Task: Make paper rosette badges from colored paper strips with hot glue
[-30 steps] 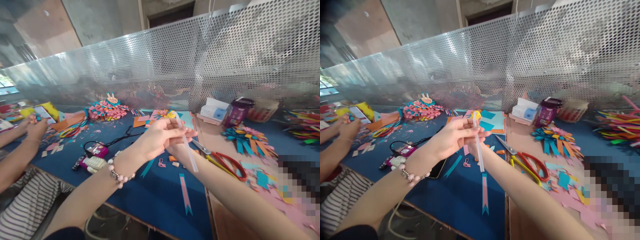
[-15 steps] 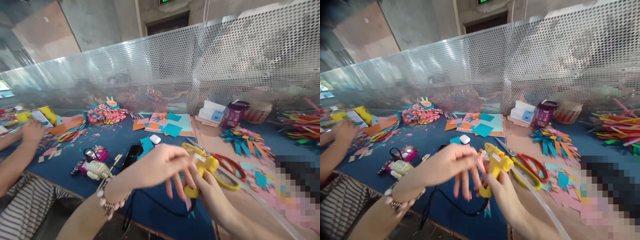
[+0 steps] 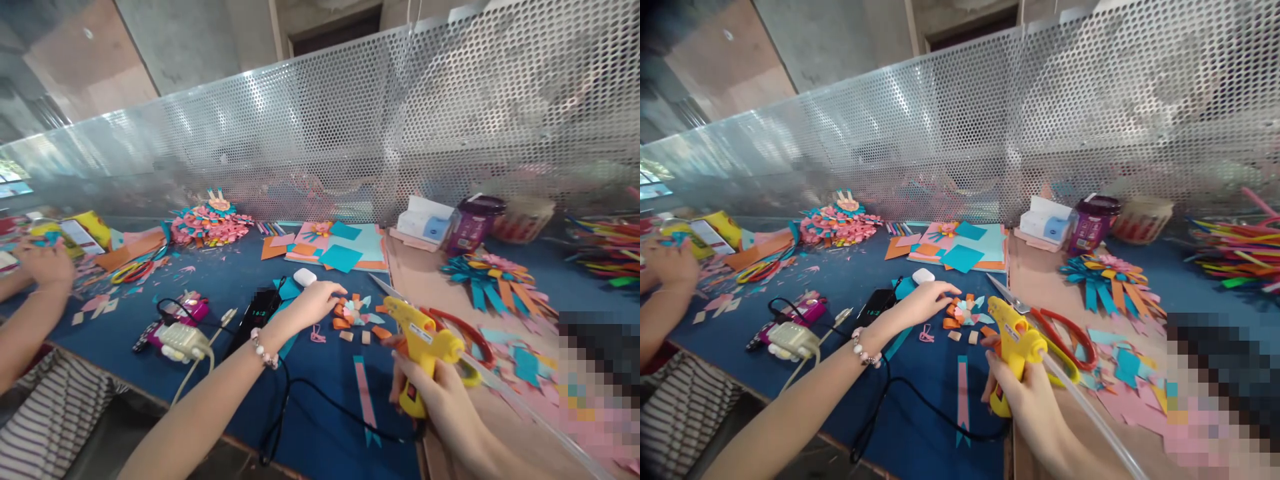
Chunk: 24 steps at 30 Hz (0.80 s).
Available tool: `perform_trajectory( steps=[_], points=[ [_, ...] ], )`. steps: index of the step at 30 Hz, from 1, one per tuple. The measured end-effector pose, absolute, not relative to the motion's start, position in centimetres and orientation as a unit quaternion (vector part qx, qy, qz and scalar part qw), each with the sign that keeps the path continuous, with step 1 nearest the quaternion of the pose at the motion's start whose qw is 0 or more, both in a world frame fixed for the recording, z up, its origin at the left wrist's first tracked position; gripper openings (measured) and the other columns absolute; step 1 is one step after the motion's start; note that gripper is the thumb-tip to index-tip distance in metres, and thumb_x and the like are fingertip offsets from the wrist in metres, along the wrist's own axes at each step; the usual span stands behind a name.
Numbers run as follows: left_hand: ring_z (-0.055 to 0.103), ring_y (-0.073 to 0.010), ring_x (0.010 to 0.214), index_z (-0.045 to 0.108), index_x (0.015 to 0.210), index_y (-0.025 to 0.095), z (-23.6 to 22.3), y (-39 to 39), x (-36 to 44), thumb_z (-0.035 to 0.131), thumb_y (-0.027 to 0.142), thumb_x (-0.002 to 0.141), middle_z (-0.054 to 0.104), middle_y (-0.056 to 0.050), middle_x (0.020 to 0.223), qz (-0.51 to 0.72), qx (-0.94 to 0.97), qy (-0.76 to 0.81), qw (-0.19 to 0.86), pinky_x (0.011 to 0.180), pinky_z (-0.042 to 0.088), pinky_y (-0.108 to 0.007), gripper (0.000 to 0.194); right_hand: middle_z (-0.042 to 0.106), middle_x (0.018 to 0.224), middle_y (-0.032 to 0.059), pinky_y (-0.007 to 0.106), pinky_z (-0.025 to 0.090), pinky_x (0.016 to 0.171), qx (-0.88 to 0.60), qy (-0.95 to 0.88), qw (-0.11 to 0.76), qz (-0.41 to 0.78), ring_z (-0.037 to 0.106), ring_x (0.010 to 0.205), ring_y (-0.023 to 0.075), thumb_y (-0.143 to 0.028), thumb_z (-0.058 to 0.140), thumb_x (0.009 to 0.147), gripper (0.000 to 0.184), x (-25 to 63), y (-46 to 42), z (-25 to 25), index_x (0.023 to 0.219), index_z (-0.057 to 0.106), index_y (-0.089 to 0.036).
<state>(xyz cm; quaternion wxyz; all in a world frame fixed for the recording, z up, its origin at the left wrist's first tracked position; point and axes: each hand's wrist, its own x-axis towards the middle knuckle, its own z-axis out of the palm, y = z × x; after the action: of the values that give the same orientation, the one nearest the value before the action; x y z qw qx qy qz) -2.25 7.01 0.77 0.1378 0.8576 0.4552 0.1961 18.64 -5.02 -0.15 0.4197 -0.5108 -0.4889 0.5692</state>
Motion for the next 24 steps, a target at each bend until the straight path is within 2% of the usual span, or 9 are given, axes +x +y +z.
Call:
perform_trajectory(
  steps=[4, 8, 12, 14, 17, 20, 24],
  points=[
    [0.064, -0.0187, 0.096, 0.068, 0.105, 0.017, 0.0, 7.2, -2.2, 0.054, 0.01, 0.085, 0.07, -0.006, 0.105, 0.194, 0.869, 0.436, 0.129, 0.087, 0.048, -0.028, 0.025, 0.055, 0.049, 0.0003, 0.028, 0.043, 0.048, -0.486, -0.496, 0.413, 0.59, 0.052, 0.046, 0.0159, -0.057, 0.052, 0.08, 0.045, 19.0, -5.0, -0.6, 0.088, 0.065, -0.015],
    [0.063, -0.0183, 0.093, 0.068, 0.101, 0.016, -0.6, 7.1, -2.0, 0.056, 0.013, 0.087, 0.07, -0.006, 0.1, 0.196, 0.874, 0.43, 0.112, 0.085, 0.047, -0.028, 0.019, 0.053, 0.063, 0.0, 0.026, 0.046, 0.05, -0.496, -0.502, 0.42, 0.57, 0.051, 0.055, 0.0146, -0.058, 0.058, 0.076, 0.046, 19.2, -5.1, -1.1, 0.092, 0.063, -0.016],
    [0.063, -0.018, 0.091, 0.068, 0.099, 0.017, 0.0, 6.9, -2.4, 0.057, 0.016, 0.087, 0.069, -0.005, 0.098, 0.204, 0.867, 0.444, 0.102, 0.083, 0.048, -0.028, 0.016, 0.054, 0.072, 0.0025, 0.025, 0.046, 0.048, -0.531, -0.471, 0.442, 0.549, 0.05, 0.06, 0.0152, -0.058, 0.06, 0.074, 0.042, 19.0, -5.3, -1.1, 0.082, 0.061, -0.017],
    [0.062, -0.0179, 0.092, 0.067, 0.1, 0.018, 0.4, 6.7, -2.9, 0.057, 0.016, 0.087, 0.068, -0.005, 0.1, 0.209, 0.867, 0.443, 0.094, 0.083, 0.048, -0.029, 0.016, 0.054, 0.072, 0.0033, 0.025, 0.045, 0.048, -0.534, -0.472, 0.436, 0.549, 0.05, 0.061, 0.0153, -0.057, 0.059, 0.074, 0.041, 19.0, -5.2, -1.0, 0.077, 0.062, -0.017],
    [0.061, -0.0187, 0.094, 0.065, 0.102, 0.018, 1.0, 6.3, -3.6, 0.056, 0.016, 0.088, 0.067, -0.005, 0.102, 0.206, 0.87, 0.443, 0.072, 0.084, 0.049, -0.031, 0.018, 0.053, 0.072, 0.0039, 0.024, 0.045, 0.047, -0.53, -0.479, 0.42, 0.559, 0.048, 0.062, 0.0156, -0.054, 0.057, 0.076, 0.039, 19.1, -5.1, -0.9, 0.082, 0.065, -0.016],
    [0.061, -0.0188, 0.096, 0.064, 0.105, 0.017, 1.5, 5.6, -4.1, 0.054, 0.016, 0.089, 0.066, -0.005, 0.104, 0.206, 0.872, 0.439, 0.061, 0.084, 0.049, -0.032, 0.019, 0.047, 0.065, 0.0014, 0.024, 0.044, 0.046, -0.528, -0.476, 0.416, 0.567, 0.044, 0.059, 0.0147, -0.05, 0.057, 0.075, 0.036, 19.0, -5.1, -0.7, 0.082, 0.065, -0.016],
    [0.062, -0.0174, 0.092, 0.064, 0.106, 0.017, 1.9, 5.0, -4.3, 0.054, 0.016, 0.089, 0.065, -0.005, 0.102, 0.202, 0.876, 0.434, 0.055, 0.081, 0.051, -0.03, 0.02, 0.04, 0.061, -0.002, 0.021, 0.038, 0.04, -0.535, -0.465, 0.413, 0.572, 0.037, 0.052, 0.0117, -0.054, 0.055, 0.076, 0.038, 18.6, -5.0, -0.1, 0.082, 0.063, -0.017]
  ],
)
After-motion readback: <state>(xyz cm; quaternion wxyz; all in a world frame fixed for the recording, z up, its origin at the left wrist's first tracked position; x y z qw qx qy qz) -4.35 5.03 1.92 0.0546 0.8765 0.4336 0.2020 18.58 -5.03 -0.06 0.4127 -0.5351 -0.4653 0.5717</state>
